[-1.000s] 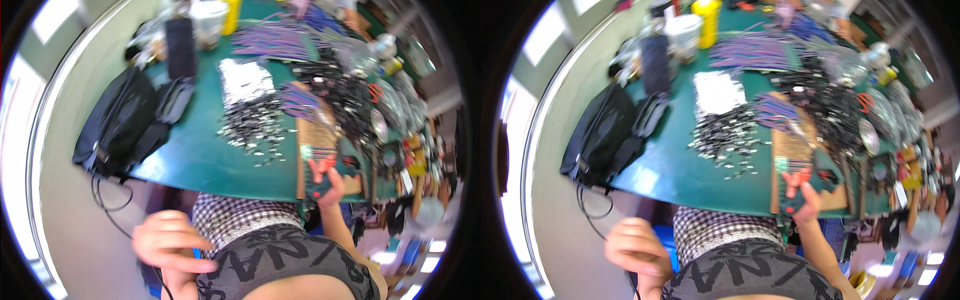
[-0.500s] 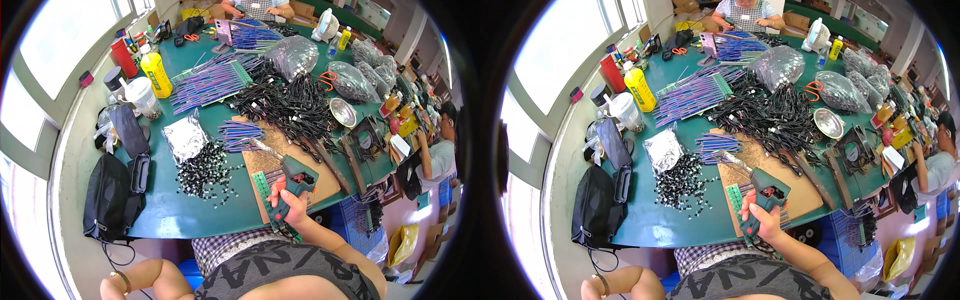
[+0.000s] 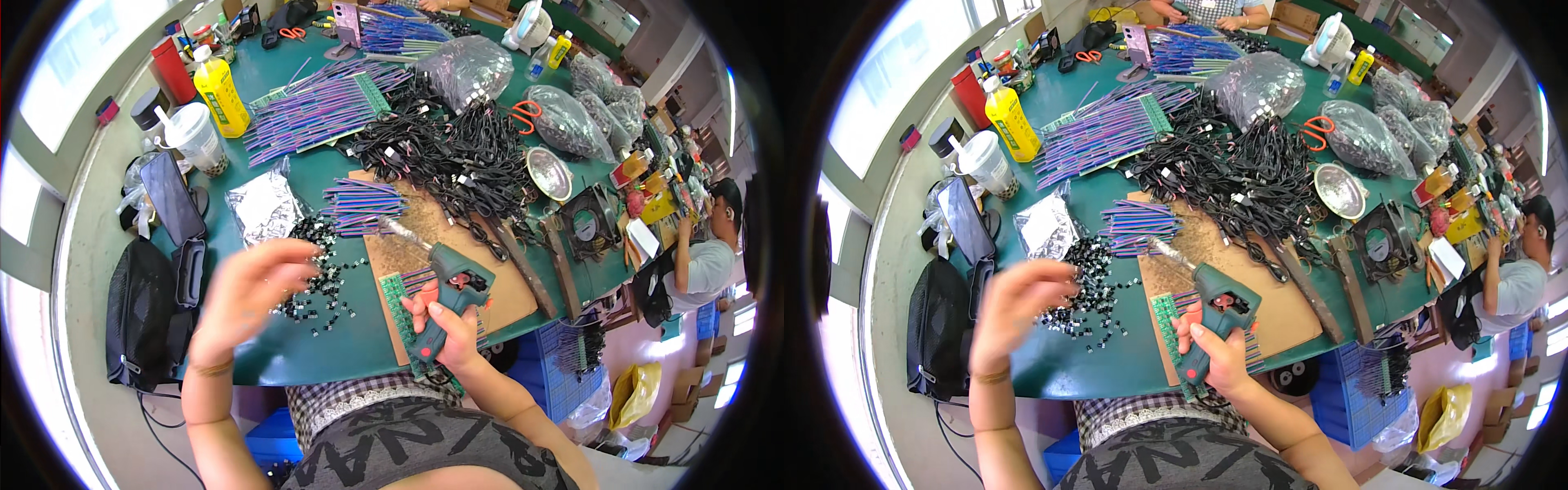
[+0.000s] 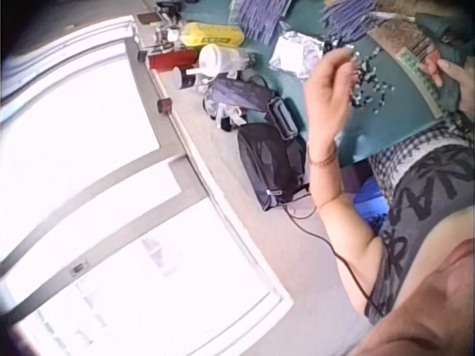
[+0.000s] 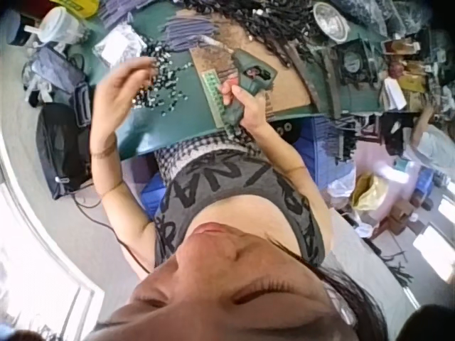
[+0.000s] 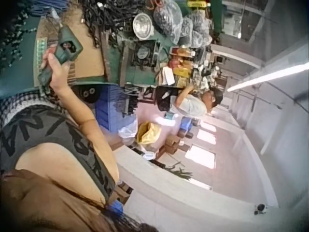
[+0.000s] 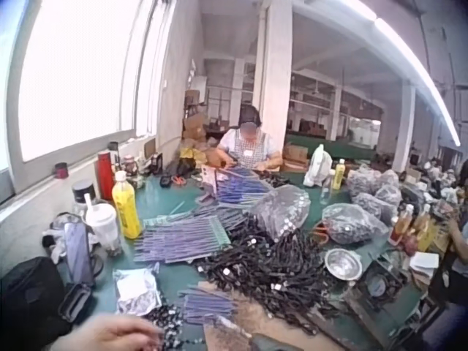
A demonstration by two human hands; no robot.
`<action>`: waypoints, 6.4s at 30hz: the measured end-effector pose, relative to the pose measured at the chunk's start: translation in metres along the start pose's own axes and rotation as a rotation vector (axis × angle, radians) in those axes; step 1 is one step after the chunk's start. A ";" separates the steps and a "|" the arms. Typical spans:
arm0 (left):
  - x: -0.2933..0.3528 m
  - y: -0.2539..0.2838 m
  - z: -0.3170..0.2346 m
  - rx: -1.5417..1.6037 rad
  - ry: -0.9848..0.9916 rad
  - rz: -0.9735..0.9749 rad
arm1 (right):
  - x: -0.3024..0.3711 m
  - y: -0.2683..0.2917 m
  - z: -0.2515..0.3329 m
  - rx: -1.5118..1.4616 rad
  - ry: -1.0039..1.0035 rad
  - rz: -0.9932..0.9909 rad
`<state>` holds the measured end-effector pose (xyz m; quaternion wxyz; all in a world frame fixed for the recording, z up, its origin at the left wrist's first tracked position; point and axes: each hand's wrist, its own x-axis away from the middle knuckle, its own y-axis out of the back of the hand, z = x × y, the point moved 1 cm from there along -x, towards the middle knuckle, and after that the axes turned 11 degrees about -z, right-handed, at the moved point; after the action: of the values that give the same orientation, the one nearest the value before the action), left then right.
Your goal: The person heats and sets aside an assembled circuit board using a heat tool, then takes another board, inserts small components onto its terminals by hand, and applies heat to the connections with the tool.
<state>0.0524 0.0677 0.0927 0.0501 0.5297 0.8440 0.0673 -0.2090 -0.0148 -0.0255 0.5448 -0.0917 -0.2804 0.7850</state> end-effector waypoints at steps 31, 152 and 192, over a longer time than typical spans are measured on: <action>-0.020 -0.067 0.060 -0.592 -1.097 0.330 | 0.038 0.009 0.036 -0.011 0.606 -0.127; -0.008 -0.062 0.095 -0.258 -0.327 0.110 | 0.130 0.034 -0.004 0.208 0.692 -0.449; -0.037 -0.058 0.099 -0.422 -0.873 0.103 | 0.080 -0.007 0.009 0.149 0.059 -0.223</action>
<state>0.0328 0.0153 -0.0139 0.5024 0.5280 0.6846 0.0111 -0.2386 0.0564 -0.0010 0.6417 -0.0424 -0.2138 0.7353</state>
